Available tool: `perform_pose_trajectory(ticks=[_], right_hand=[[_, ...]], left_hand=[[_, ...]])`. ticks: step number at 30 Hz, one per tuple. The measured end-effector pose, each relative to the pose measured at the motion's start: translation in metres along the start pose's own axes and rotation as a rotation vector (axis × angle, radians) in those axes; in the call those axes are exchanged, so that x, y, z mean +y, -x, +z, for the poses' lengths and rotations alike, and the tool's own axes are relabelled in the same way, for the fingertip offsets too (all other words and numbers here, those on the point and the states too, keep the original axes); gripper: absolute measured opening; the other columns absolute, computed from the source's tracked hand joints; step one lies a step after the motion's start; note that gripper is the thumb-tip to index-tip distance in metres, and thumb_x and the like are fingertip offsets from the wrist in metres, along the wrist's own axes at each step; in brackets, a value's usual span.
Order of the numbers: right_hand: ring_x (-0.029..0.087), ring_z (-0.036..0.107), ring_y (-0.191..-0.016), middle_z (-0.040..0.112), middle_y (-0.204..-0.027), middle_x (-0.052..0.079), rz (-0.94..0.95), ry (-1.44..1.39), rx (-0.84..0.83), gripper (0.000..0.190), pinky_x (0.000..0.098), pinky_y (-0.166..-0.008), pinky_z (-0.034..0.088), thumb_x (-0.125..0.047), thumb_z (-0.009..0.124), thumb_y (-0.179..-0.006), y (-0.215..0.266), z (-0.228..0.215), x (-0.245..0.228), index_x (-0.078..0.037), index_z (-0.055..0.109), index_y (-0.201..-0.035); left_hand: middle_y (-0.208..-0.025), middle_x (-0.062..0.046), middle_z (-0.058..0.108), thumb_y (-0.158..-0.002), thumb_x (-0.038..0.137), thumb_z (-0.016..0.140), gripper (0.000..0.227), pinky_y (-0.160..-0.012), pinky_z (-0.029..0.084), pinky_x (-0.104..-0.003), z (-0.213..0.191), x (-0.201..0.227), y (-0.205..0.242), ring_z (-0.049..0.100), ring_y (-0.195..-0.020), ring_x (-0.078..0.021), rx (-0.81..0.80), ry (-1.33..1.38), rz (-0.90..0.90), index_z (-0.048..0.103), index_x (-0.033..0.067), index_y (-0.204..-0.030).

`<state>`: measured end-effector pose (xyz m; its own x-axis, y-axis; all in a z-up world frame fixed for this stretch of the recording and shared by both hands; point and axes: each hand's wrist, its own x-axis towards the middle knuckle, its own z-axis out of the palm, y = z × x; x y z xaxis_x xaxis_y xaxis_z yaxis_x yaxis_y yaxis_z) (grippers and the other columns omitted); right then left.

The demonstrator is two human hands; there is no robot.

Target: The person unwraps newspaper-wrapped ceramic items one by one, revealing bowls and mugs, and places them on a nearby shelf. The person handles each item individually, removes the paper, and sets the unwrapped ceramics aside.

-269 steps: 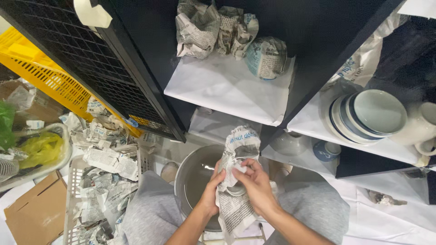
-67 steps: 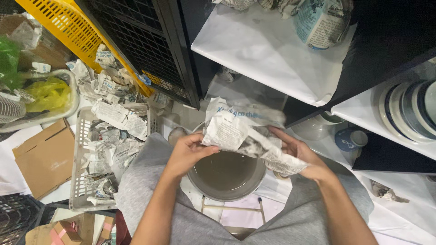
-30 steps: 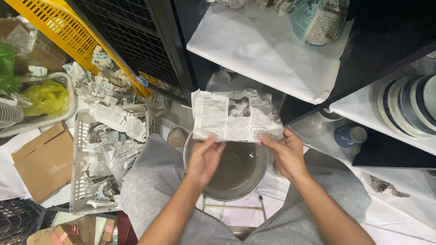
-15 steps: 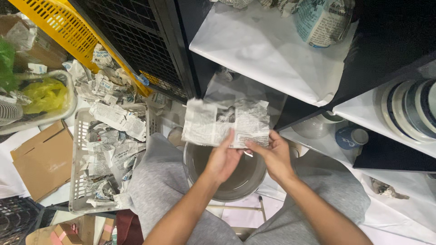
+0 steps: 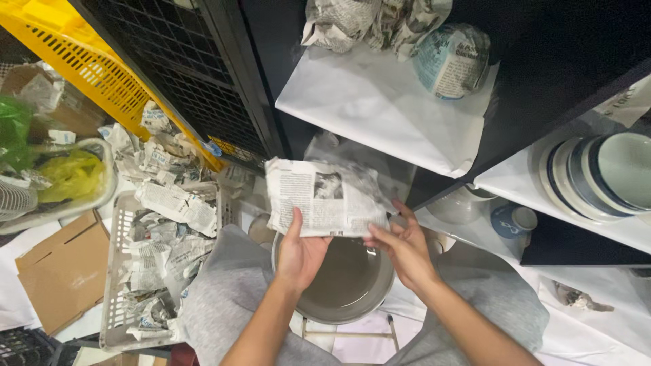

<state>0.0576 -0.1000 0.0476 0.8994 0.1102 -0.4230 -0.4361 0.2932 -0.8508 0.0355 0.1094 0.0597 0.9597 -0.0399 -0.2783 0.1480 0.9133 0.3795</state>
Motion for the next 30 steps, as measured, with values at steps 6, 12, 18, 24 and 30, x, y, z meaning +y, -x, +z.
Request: perform_pose_trajectory(ticks=[6, 12, 18, 24, 30], right_hand=[[0.023, 0.074, -0.096, 0.074, -0.106, 0.014, 0.215, -0.105, -0.211, 0.037, 0.0391, -0.087, 0.058, -0.020, 0.067, -0.095, -0.003, -0.005, 0.025, 0.005, 0.061, -0.121], [0.020, 0.071, -0.096, 0.075, -0.104, 0.015, 0.191, -0.073, -0.189, 0.026, 0.0358, -0.089, 0.055, -0.017, 0.071, -0.095, -0.005, -0.010, 0.021, 0.008, 0.072, -0.105], [0.020, 0.072, -0.096, 0.075, -0.107, 0.013, 0.171, -0.154, -0.203, 0.024, 0.0359, -0.089, 0.056, -0.011, 0.071, -0.090, -0.010, -0.031, -0.008, 0.003, 0.070, -0.109], [0.018, 0.074, -0.093, 0.078, -0.109, 0.012, 0.200, 0.244, -0.178, 0.033, 0.0354, -0.088, 0.057, -0.015, 0.068, -0.089, 0.001, -0.046, -0.031, 0.001, 0.072, -0.117], [0.011, 0.071, -0.092, 0.075, -0.106, 0.007, 0.050, 0.442, -0.188, 0.039, 0.0270, -0.081, 0.056, -0.010, 0.072, -0.089, 0.007, -0.052, -0.029, -0.003, 0.064, -0.126]], left_hand=[[-0.147, -0.011, 0.057, -0.103, 0.050, 0.046, 0.067, -0.116, 0.036, -0.042, -0.031, -0.050, -0.002, 0.050, -0.137, -0.0251, 0.081, -0.156, 0.030, 0.044, 0.0003, -0.148], [-0.135, -0.011, 0.064, -0.098, 0.022, 0.067, 0.050, -0.107, 0.047, -0.038, -0.056, -0.081, 0.008, 0.060, -0.124, -0.0234, -0.141, -0.880, 0.070, 0.054, 0.0009, -0.142], [-0.130, -0.009, 0.065, -0.086, 0.004, 0.058, 0.058, -0.100, 0.053, -0.038, -0.029, -0.015, -0.008, 0.066, -0.116, -0.0205, -0.033, -0.337, -0.087, 0.048, 0.0069, -0.144], [-0.129, -0.021, 0.067, -0.101, 0.020, 0.053, 0.058, -0.077, 0.051, -0.035, 0.002, 0.020, 0.007, 0.063, -0.099, -0.0226, -0.022, -0.509, -0.095, 0.034, 0.0159, -0.155], [-0.142, -0.012, 0.063, -0.092, -0.005, 0.070, 0.056, -0.100, 0.055, -0.030, -0.013, -0.002, 0.011, 0.064, -0.120, -0.0142, -0.298, -0.833, -0.009, 0.054, -0.0026, -0.145]])
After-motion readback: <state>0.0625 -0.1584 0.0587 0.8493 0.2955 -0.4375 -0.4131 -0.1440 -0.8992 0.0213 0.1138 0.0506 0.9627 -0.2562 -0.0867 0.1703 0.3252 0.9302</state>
